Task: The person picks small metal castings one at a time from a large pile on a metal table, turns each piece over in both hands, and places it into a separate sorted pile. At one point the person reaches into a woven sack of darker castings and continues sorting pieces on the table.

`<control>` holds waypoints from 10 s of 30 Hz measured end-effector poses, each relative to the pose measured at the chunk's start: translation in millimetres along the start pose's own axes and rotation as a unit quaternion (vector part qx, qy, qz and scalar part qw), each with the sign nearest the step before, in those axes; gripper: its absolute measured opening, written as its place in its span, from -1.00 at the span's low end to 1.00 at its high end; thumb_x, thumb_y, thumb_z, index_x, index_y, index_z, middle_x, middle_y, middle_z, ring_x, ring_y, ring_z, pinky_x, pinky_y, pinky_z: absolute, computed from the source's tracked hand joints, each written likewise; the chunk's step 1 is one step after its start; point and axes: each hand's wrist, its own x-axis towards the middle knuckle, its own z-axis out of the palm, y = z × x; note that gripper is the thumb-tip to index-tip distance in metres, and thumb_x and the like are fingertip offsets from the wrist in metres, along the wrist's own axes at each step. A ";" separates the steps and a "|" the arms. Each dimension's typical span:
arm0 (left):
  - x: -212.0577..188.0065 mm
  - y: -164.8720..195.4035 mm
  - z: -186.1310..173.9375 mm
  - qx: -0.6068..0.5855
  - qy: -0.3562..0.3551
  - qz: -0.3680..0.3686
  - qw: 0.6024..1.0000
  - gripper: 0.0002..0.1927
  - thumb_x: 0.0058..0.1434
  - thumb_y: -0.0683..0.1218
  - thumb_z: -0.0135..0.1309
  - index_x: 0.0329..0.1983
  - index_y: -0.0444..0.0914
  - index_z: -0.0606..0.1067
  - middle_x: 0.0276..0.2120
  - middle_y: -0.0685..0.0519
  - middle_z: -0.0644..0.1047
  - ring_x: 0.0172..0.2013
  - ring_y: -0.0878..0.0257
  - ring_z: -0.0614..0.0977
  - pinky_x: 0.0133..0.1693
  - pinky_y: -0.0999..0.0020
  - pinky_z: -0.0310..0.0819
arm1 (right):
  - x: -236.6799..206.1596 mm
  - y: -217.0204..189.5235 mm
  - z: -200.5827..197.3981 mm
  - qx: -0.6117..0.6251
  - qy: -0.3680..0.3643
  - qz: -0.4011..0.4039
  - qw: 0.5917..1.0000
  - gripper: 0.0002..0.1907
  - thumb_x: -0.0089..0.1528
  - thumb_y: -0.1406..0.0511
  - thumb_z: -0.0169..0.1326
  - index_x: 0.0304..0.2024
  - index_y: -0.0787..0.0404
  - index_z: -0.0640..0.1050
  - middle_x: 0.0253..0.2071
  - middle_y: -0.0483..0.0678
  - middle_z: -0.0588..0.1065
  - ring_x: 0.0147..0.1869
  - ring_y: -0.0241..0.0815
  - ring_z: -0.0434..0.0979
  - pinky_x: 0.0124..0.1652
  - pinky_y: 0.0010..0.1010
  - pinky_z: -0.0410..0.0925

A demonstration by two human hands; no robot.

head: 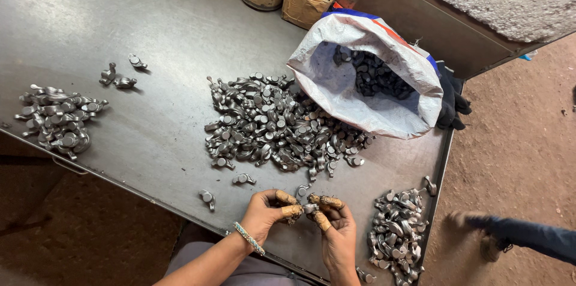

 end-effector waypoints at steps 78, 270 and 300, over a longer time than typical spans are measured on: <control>-4.4 -17.9 -1.1 0.028 -0.029 0.018 0.999 -0.85 0.33 -0.09 0.15 -0.19 -0.27 0.48 -0.38 0.11 0.57 -0.46 0.38 0.61 -0.50 0.46 0.50 | -6.4 5.4 -7.7 0.062 0.009 0.058 0.996 -0.76 0.19 0.56 0.15 -0.11 0.31 0.49 -0.14 0.03 0.56 -0.15 -0.17 0.59 -0.22 -0.37 0.48; -20.3 57.1 24.9 0.549 0.036 0.029 0.835 -0.45 0.04 0.05 0.35 0.14 0.03 0.55 -0.41 0.01 0.65 -0.36 0.08 0.68 -0.21 0.16 0.55 | 35.1 -95.8 -15.4 -0.792 0.222 -0.131 0.553 -0.69 0.00 0.32 0.39 -0.18 0.08 0.69 0.00 -0.07 0.55 0.24 0.02 0.35 0.22 -0.06 0.02; -31.3 54.0 8.2 0.653 -0.062 0.048 0.754 0.03 -0.01 0.20 0.40 0.49 0.16 0.11 -0.44 -0.15 0.62 -0.30 -0.14 0.65 -0.17 0.02 0.53 | -23.7 -46.7 24.8 -0.645 0.137 -0.077 0.748 -0.44 -0.10 0.34 0.44 -0.06 0.20 0.55 -0.11 0.04 0.45 -0.05 0.04 0.53 -0.06 -0.22 0.42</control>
